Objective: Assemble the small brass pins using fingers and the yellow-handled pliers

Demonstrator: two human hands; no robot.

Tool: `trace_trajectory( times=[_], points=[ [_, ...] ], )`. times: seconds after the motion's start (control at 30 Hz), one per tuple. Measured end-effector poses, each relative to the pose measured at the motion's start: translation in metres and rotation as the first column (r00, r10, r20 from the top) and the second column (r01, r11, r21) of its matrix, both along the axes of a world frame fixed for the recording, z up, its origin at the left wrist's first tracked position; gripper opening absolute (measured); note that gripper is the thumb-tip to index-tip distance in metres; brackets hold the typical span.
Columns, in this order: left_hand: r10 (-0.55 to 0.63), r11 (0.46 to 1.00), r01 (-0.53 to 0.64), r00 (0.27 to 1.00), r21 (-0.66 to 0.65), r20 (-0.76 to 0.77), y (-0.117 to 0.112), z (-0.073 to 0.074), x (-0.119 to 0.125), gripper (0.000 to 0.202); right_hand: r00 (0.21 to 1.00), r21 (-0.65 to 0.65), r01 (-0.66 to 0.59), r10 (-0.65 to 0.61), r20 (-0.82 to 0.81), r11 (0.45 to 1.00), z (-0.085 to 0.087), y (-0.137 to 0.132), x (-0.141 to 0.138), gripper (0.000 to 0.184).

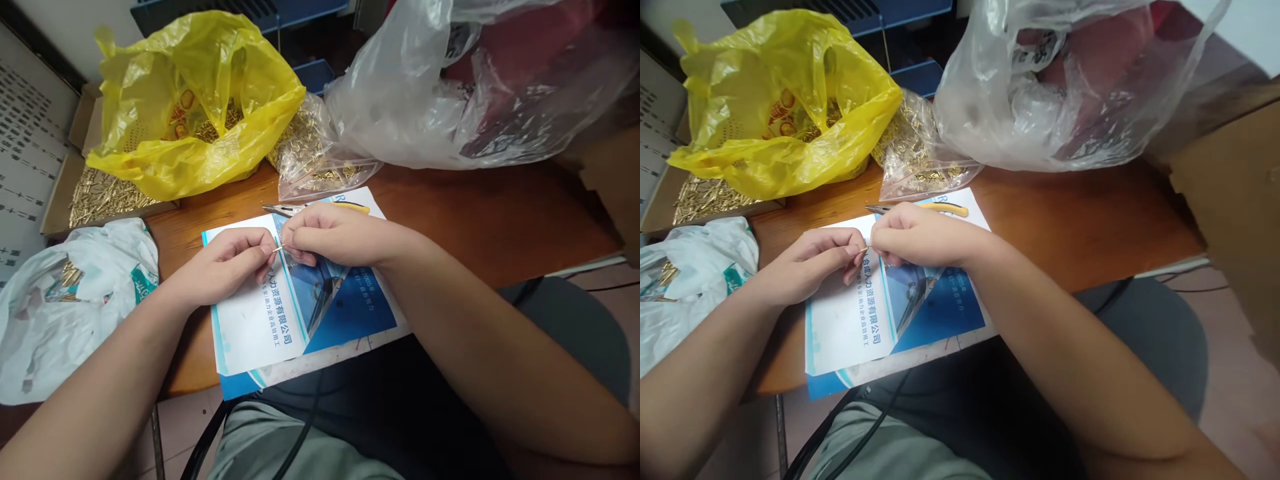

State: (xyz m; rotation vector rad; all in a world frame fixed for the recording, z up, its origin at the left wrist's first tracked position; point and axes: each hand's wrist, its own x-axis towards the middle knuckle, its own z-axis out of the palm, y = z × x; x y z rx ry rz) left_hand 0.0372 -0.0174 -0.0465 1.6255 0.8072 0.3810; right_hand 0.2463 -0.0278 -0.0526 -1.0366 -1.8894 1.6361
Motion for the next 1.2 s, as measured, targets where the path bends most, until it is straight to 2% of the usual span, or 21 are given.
trace_trajectory(
  times=[0.2,0.37,0.63,1.2],
  points=[
    [-0.086,0.996,0.086,0.996,0.019,0.025,-0.002,0.0,0.001,0.031,0.997,-0.067,-0.075,0.073,-0.036,0.995,0.003,-0.001,0.003,0.029],
    [-0.137,0.99,0.135,0.989,0.036,0.058,-0.002,-0.003,0.002,0.033,0.994,-0.079,-0.071,0.063,-0.094,0.994,0.0,0.0,0.006,0.029],
    [-0.117,0.993,0.115,0.992,0.032,0.057,0.0,-0.006,0.0,0.036,0.982,-0.109,-0.072,0.051,-0.183,0.991,-0.007,0.003,0.008,0.025],
    [-0.108,0.991,0.102,0.992,0.085,0.069,0.001,-0.008,0.001,0.035,0.986,-0.168,0.007,-0.035,-0.165,0.986,-0.002,-0.001,0.005,0.025]
  ],
)
